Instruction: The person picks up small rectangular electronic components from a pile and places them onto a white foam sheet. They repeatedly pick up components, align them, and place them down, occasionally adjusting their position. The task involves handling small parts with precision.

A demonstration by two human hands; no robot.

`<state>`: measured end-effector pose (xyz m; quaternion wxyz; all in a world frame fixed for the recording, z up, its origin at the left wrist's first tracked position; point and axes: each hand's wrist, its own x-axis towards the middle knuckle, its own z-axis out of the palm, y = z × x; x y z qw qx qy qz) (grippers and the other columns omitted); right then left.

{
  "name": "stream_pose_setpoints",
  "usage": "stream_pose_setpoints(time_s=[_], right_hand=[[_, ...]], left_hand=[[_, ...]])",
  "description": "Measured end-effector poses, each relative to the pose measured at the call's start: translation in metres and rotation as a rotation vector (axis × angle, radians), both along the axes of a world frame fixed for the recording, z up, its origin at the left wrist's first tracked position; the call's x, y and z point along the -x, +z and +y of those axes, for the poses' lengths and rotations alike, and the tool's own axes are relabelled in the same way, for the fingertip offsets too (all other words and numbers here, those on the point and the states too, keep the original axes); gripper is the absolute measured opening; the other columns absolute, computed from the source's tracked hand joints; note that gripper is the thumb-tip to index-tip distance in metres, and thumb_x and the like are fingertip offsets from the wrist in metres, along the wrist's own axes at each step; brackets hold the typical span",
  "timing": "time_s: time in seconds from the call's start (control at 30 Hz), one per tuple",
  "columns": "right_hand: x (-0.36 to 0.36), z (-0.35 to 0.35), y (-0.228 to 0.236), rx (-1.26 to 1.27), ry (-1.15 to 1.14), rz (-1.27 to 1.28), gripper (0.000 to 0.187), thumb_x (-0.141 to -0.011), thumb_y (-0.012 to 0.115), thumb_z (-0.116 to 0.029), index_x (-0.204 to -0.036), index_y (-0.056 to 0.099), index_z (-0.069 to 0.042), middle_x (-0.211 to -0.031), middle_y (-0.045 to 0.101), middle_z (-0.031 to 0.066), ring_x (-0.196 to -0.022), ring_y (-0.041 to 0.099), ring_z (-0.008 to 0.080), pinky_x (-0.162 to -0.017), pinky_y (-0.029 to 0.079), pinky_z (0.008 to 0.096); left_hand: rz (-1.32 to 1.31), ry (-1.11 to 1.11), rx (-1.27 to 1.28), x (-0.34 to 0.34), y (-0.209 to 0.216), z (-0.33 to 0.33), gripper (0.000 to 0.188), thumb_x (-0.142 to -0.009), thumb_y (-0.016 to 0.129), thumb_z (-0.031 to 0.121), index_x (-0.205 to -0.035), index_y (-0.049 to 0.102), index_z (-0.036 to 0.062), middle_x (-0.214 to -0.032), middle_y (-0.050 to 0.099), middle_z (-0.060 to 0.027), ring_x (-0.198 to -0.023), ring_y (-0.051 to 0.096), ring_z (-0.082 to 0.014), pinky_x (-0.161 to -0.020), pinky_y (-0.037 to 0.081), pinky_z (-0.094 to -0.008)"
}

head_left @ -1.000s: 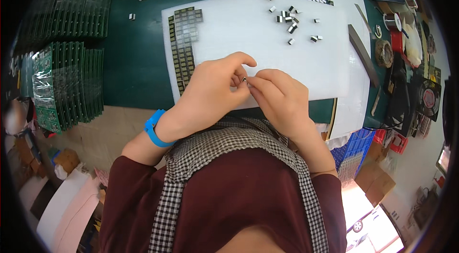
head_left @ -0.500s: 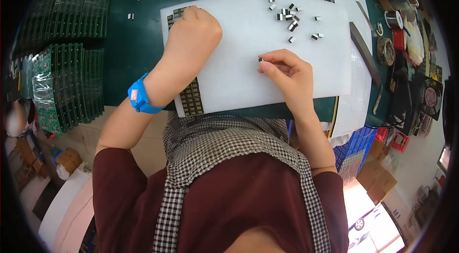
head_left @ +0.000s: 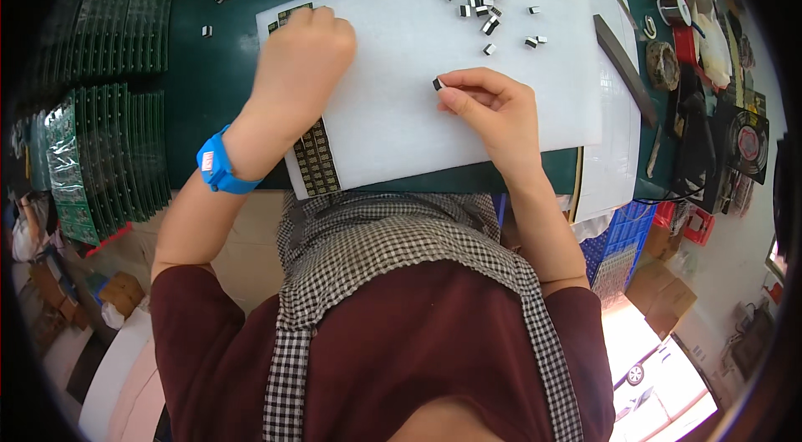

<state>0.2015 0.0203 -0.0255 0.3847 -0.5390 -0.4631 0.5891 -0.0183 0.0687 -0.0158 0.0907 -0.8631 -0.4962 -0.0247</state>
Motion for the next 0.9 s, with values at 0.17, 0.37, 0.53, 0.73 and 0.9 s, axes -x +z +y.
stream_pose_setpoints(time_s=[0.17, 0.37, 0.53, 0.73, 0.9], right_hand=[[0.009, -0.005, 0.004, -0.314, 0.023, -0.190, 0.016, -0.077, 0.069, -0.005, -0.092, 0.065, 0.000, -0.087, 0.064, 0.0057, -0.080, 0.063, 0.0147, -0.069, 0.051, 0.0266], [0.021, -0.005, 0.013, -0.709, 0.082, -0.426, 0.016, -0.072, 0.069, -0.003, -0.086, 0.063, -0.003, -0.085, 0.063, 0.0070, -0.075, 0.062, 0.0206, -0.064, 0.050, 0.0293], [0.021, -0.005, 0.013, -0.728, 0.084, -0.442, 0.015, -0.072, 0.070, -0.003, -0.085, 0.062, -0.004, -0.084, 0.063, 0.0070, -0.073, 0.062, 0.0211, -0.062, 0.050, 0.0292], [0.021, -0.007, 0.009, -0.735, 0.134, -0.550, 0.016, -0.072, 0.069, -0.004, -0.087, 0.061, -0.005, -0.082, 0.062, 0.0068, -0.071, 0.061, 0.0220, -0.059, 0.050, 0.0303], [0.024, -0.013, 0.005, -0.823, 0.183, -0.649, 0.018, -0.071, 0.068, -0.004, -0.087, 0.061, -0.005, -0.082, 0.061, 0.0071, -0.069, 0.061, 0.0231, -0.058, 0.050, 0.0307]], left_hand=[[-1.304, 0.223, 0.694, 0.009, 0.007, -0.014, 0.019, -0.078, 0.065, 0.005, -0.095, 0.065, -0.0028, -0.085, 0.068, -0.0137, -0.078, 0.066, -0.0180, -0.070, 0.051, -0.0235], [-1.769, 0.335, 1.325, -0.009, -0.001, -0.034, 0.034, -0.084, 0.063, 0.008, -0.115, 0.055, -0.0026, -0.085, 0.068, -0.0106, -0.080, 0.066, -0.0135, -0.073, 0.051, -0.0221], [-1.755, 0.329, 1.304, -0.012, 0.001, -0.034, 0.031, -0.084, 0.063, 0.006, -0.113, 0.056, -0.0028, -0.084, 0.068, -0.0095, -0.080, 0.065, -0.0120, -0.074, 0.051, -0.0222], [-1.550, 0.287, 1.149, -0.019, 0.009, -0.041, 0.032, -0.083, 0.059, 0.000, -0.115, 0.055, -0.0022, -0.087, 0.067, -0.0082, -0.080, 0.063, -0.0093, -0.074, 0.050, -0.0200], [-1.295, 0.222, 1.028, -0.026, 0.019, -0.042, 0.037, -0.081, 0.053, -0.007, -0.117, 0.054, -0.0002, -0.090, 0.066, -0.0109, -0.084, 0.063, -0.0112, -0.074, 0.051, -0.0216]])
